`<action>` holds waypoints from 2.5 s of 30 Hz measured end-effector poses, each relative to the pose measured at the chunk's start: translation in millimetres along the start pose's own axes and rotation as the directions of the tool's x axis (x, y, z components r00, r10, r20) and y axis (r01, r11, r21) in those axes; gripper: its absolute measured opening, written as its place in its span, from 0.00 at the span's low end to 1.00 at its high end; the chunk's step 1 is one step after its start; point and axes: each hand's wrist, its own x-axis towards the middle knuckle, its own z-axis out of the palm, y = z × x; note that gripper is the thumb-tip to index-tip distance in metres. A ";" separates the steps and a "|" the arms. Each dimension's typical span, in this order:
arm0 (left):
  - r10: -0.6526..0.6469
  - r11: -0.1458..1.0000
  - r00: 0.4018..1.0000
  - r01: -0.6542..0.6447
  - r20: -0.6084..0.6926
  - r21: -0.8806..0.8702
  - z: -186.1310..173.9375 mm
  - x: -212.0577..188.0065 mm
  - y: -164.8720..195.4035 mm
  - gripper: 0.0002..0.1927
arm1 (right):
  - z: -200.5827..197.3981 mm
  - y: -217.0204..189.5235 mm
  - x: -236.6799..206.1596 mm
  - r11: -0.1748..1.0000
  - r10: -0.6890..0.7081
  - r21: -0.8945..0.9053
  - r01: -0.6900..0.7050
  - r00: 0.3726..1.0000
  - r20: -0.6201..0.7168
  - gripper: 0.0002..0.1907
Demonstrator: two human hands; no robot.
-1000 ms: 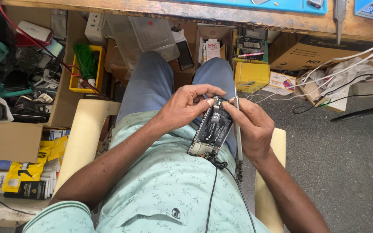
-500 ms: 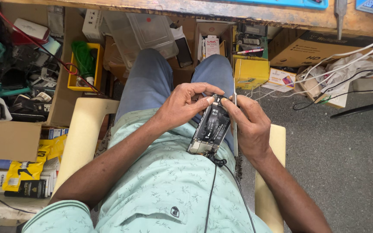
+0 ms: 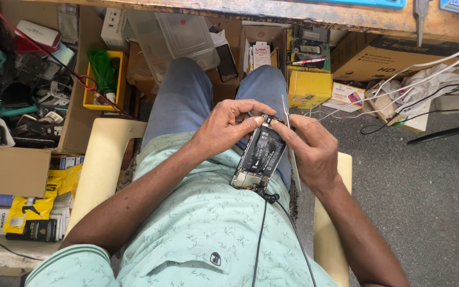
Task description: The person repairs a smartphone at a workbench. They hold the disassembled phone, connect a charging cable to test it, pry at internal components with a spudger tool, reposition the phone on their lap, and finally hold up the reassembled phone with its screen attached.
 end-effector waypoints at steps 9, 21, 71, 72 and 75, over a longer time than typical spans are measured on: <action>-0.015 0.999 1.000 0.015 -0.001 0.047 1.5 -0.1 2.9 0.14 | 3.5 -2.0 -5.4 0.990 -0.064 -0.130 0.061 0.998 -0.018 0.22; -0.042 0.996 0.999 0.043 -0.019 0.073 1.7 -1.7 8.5 0.13 | 13.0 -4.4 -9.1 0.986 -0.073 -0.155 0.060 0.994 -0.083 0.21; 0.009 0.989 0.999 -0.001 -0.050 0.150 3.8 -2.8 21.6 0.10 | -8.6 -6.6 1.2 0.956 0.175 0.250 -0.153 0.982 -0.070 0.14; 0.015 0.988 0.999 -0.008 -0.042 0.154 3.0 -1.8 21.5 0.10 | -7.2 -6.1 1.0 0.978 0.119 0.183 -0.101 0.989 -0.089 0.15; 0.008 0.990 1.000 -0.003 -0.030 0.141 2.9 -1.3 20.6 0.10 | -3.9 -4.3 -3.0 1.000 -0.018 0.023 0.021 0.993 -0.116 0.18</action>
